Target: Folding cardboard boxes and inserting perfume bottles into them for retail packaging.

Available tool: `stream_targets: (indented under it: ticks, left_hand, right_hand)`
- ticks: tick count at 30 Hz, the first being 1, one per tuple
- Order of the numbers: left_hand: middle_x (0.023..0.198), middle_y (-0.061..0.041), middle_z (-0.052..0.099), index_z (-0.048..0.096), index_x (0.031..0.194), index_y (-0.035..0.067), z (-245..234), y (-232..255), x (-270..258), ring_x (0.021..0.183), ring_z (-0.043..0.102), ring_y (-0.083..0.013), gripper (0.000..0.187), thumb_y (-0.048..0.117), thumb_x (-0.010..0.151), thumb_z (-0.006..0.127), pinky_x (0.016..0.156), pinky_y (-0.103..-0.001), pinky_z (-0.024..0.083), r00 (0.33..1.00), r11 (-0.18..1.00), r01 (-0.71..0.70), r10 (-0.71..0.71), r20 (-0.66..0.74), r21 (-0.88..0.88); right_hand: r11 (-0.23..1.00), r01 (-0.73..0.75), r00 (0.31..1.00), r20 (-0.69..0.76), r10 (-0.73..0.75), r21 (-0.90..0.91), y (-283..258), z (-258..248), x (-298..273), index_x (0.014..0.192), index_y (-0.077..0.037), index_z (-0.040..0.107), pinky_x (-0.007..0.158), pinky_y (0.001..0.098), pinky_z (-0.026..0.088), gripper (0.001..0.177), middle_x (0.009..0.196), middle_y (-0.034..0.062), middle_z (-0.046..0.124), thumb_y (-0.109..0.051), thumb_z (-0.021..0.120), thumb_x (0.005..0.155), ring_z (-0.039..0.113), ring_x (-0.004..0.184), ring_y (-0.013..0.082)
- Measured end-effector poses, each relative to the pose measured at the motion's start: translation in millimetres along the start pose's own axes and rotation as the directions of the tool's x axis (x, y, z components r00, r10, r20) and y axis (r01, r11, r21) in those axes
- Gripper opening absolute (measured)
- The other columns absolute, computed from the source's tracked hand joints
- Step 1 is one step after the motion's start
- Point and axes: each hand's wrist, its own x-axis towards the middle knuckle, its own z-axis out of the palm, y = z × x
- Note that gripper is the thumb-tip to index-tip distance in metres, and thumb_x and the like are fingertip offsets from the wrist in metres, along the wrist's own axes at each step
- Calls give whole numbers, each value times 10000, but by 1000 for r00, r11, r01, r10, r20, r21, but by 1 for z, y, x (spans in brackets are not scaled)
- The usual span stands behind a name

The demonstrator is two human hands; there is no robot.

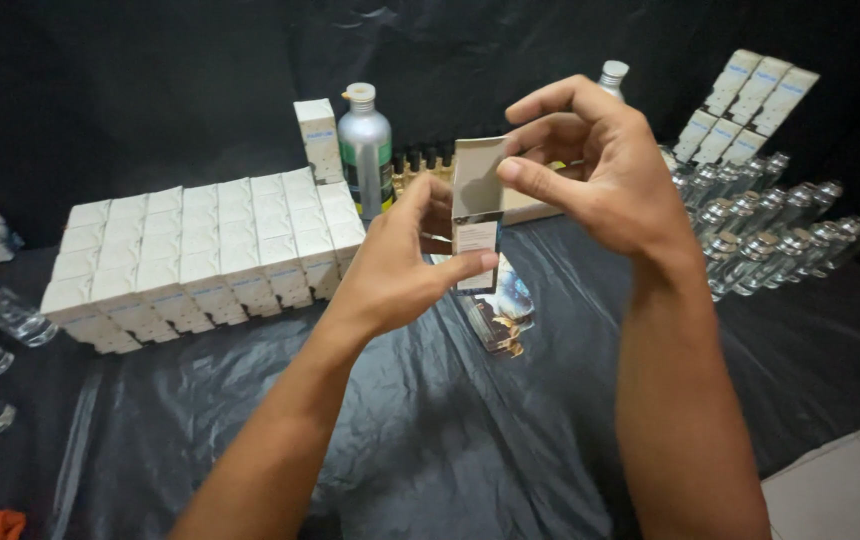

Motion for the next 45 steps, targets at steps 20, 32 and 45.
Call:
stream_targets:
  ticks: [20,32,45]
  left_hand:
    - [979,-230,713,600,1098,21,49,-110,83,923,741,-352,608,175,636,965,823,-427,651,991,990,-78,64,-119,-120]
    - [905,-180,732,622,1045,23,48,-113,94,853,744,-294,558,154,616,954,812,-390,650,996,992,-15,4,-91,-124]
    - [903,-209,720,622,1046,16,37,-123,78,858,738,-338,568,160,613,961,816,-426,647,994,995,-29,19,-105,-95]
  right_hand:
    - [661,-215,971,-83,225,-719,235,9,108,1046,-199,805,857,484,599,192,993,62,787,-116,768,876,750,1002,324]
    - [614,-202,937,31,347,-763,263,17,130,1138,-84,777,954,558,569,256,1156,168,733,-82,762,882,696,1141,397]
    - [507,-182,933,16,361,-842,258,14,127,1153,-127,745,918,554,584,255,1109,147,718,-122,762,899,718,1072,425]
